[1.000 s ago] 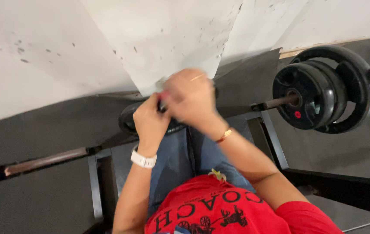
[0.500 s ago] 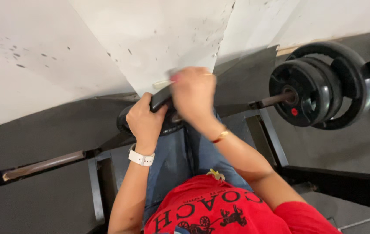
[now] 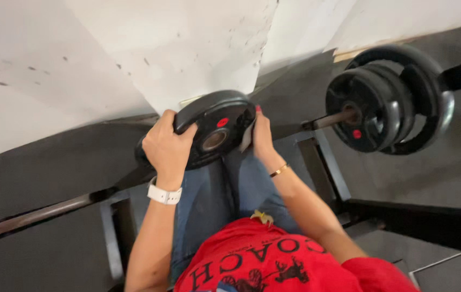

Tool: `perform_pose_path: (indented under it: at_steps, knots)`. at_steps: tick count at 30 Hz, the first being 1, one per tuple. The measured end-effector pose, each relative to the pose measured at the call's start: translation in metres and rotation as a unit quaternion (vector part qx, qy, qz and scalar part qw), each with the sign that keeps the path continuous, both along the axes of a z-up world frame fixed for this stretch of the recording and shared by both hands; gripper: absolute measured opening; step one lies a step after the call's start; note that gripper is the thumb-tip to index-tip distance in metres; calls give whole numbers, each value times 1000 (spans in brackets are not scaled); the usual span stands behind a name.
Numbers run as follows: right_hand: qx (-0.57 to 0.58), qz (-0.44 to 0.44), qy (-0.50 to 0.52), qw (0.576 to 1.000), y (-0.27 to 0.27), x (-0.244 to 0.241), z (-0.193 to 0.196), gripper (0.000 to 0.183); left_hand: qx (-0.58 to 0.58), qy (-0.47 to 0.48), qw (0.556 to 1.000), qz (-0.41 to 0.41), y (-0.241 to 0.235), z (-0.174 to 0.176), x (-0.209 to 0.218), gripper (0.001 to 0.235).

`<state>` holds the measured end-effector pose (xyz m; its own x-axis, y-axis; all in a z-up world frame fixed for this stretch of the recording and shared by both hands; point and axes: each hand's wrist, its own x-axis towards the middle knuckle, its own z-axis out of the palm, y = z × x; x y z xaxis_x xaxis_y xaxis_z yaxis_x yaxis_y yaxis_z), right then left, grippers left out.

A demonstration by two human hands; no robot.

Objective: The person cleans a black weight plate resting on their lap using a spray bottle and a cloth. They spray the plate with a cleaning solution and wipe it thoroughly with the cloth, rotating the plate to clean different sections.

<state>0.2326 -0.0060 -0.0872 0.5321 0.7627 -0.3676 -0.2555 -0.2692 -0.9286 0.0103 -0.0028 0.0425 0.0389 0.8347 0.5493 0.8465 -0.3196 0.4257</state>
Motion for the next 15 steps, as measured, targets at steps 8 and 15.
perform_pose_path:
  at_steps: [8,15]
  knots:
    - [235,-28,-580,779,9,-65,115,38,13,-40,999,14,-3,-13,-5,32]
    - [517,175,-565,619,21,-55,144,52,-14,-63,998,-3,-3,-11,-8,28]
